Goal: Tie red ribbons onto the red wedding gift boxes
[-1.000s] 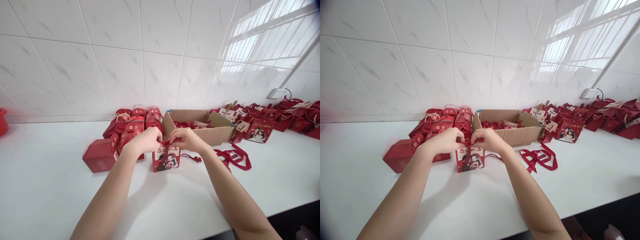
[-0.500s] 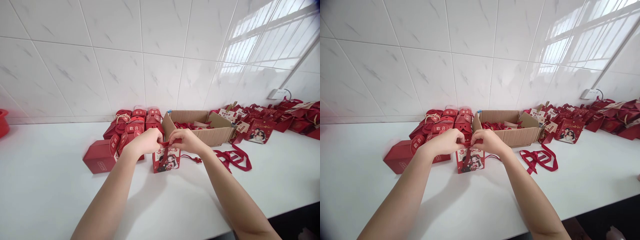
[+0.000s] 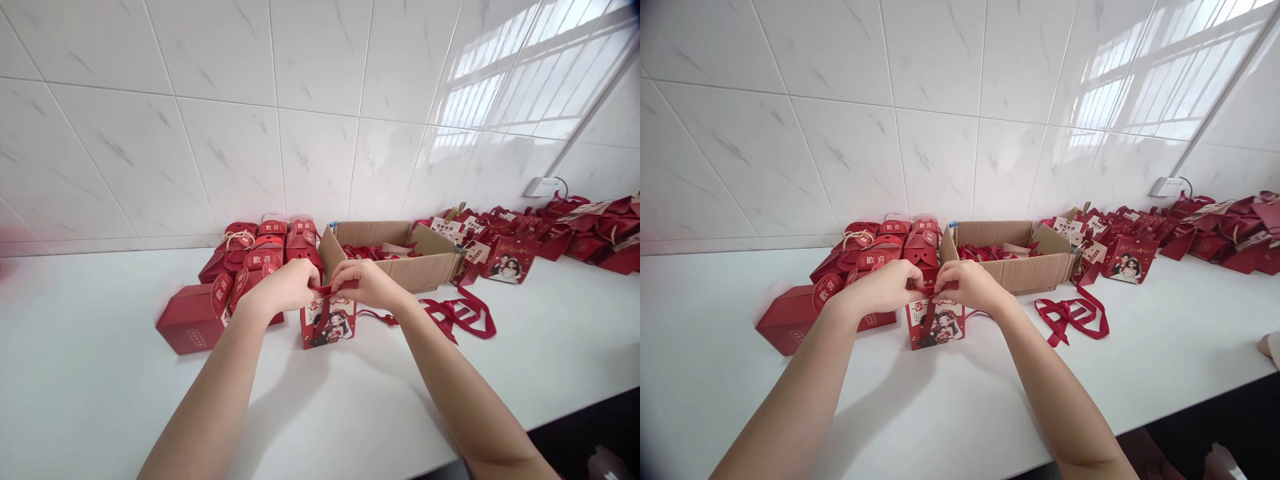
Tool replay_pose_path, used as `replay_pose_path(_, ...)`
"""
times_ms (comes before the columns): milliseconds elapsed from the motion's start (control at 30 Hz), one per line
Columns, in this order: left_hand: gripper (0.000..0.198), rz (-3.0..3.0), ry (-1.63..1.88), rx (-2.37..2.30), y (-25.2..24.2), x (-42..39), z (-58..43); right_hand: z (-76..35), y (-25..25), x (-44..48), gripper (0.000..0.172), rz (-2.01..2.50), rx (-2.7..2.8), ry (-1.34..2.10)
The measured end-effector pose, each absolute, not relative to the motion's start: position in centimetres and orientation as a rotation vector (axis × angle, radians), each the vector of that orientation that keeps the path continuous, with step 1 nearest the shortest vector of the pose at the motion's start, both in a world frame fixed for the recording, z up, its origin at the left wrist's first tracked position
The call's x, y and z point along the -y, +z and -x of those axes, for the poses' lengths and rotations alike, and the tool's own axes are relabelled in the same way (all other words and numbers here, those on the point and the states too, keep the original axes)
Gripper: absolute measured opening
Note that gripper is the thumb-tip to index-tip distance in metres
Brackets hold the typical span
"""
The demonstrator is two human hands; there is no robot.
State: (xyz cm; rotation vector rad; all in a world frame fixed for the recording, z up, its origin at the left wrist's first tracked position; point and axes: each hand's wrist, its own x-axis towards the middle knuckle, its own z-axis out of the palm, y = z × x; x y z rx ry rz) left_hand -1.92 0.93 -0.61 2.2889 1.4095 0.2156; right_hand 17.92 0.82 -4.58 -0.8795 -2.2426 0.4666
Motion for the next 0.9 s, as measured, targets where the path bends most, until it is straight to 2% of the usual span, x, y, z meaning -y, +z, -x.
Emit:
replay_pose_path(333,0.007,-2.327,0.233,-1.381,-1.24,-1.71,2.27,-17.71,-4.45,-0.55,0.022,0.904,2.252,0.391)
replay_pose_path(533,0.008,-2.342,0.239,-1.383,-1.30,-1.82,2.33,-17.57,-4.53,-0.69,0.017,0.910,2.232,0.315)
replay_pose_path(900,0.005,-2.303,0.234,-1.400,-0.81,-1.13,2.05,-18.07,-4.80,-0.75,0.024,0.868,2.291,0.332)
